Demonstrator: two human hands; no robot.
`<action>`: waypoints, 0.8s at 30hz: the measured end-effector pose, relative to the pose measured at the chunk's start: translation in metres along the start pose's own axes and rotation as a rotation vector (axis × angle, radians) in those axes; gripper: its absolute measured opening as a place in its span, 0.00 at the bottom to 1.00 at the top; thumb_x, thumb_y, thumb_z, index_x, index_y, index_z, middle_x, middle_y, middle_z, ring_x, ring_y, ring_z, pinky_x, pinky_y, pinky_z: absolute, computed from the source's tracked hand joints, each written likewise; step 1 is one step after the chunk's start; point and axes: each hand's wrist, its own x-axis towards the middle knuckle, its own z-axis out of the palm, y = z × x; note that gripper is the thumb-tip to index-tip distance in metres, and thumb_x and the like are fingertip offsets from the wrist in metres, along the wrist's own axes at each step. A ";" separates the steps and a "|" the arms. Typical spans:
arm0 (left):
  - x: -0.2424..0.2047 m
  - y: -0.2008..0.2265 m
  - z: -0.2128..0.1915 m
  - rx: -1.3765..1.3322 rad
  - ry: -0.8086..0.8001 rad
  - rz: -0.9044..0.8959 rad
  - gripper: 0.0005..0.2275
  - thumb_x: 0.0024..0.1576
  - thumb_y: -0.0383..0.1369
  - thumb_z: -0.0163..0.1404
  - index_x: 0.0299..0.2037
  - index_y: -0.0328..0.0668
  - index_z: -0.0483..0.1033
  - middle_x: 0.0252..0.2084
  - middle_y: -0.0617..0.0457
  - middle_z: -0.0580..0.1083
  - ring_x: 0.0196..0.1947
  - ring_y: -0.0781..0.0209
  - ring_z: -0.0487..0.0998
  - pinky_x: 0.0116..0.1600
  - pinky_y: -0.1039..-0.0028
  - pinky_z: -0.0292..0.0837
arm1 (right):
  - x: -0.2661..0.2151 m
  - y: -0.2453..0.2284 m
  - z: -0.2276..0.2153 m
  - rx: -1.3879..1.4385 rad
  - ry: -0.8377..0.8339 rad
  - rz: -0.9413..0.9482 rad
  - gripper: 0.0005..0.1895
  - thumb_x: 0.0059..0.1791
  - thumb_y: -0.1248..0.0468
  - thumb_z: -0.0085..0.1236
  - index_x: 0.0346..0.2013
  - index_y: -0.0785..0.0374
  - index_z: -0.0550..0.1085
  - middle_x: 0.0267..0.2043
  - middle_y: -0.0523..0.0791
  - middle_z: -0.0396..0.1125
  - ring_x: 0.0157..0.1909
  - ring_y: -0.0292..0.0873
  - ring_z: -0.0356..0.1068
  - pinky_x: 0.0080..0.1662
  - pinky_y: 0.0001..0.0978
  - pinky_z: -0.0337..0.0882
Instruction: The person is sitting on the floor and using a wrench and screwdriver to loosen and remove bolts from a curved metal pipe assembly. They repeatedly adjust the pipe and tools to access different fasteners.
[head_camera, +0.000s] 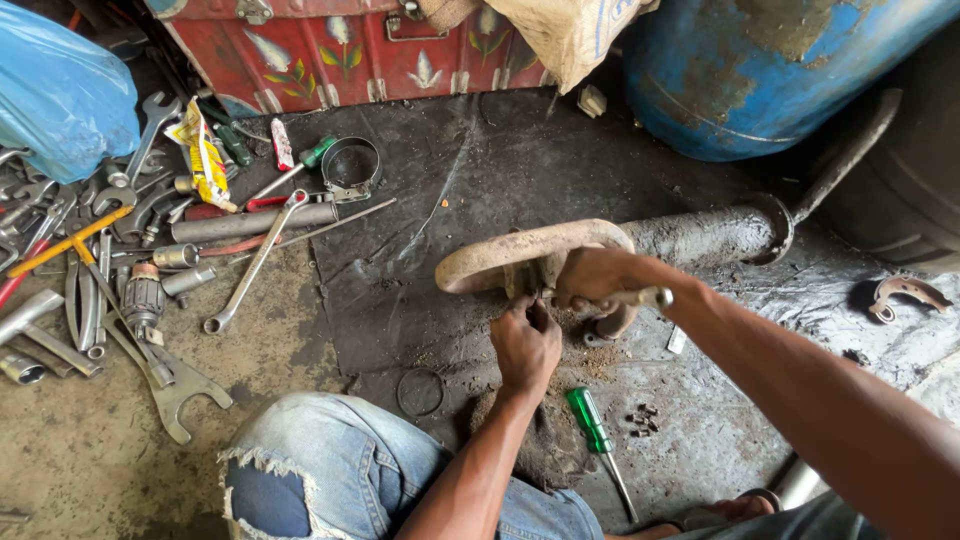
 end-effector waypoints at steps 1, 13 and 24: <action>0.001 -0.001 0.001 0.000 -0.007 -0.016 0.07 0.61 0.22 0.46 0.37 0.26 0.79 0.19 0.46 0.76 0.09 0.67 0.73 0.10 0.78 0.64 | -0.003 -0.001 0.003 -0.064 0.034 -0.013 0.09 0.52 0.63 0.50 0.32 0.57 0.79 0.19 0.41 0.66 0.17 0.34 0.60 0.20 0.28 0.63; 0.003 0.002 -0.004 0.000 -0.021 -0.019 0.07 0.60 0.23 0.48 0.42 0.26 0.78 0.19 0.46 0.75 0.09 0.66 0.72 0.12 0.75 0.65 | 0.041 0.023 0.010 -0.383 0.072 -0.177 0.14 0.56 0.62 0.47 0.40 0.65 0.80 0.30 0.46 0.72 0.23 0.34 0.70 0.27 0.25 0.73; 0.009 0.021 -0.010 -0.256 -0.005 -0.344 0.05 0.60 0.25 0.50 0.37 0.30 0.79 0.26 0.42 0.78 0.14 0.65 0.75 0.15 0.76 0.70 | 0.011 0.033 0.123 0.113 0.612 -0.095 0.26 0.48 0.65 0.52 0.59 0.71 0.63 0.25 0.54 0.72 0.19 0.49 0.71 0.22 0.41 0.75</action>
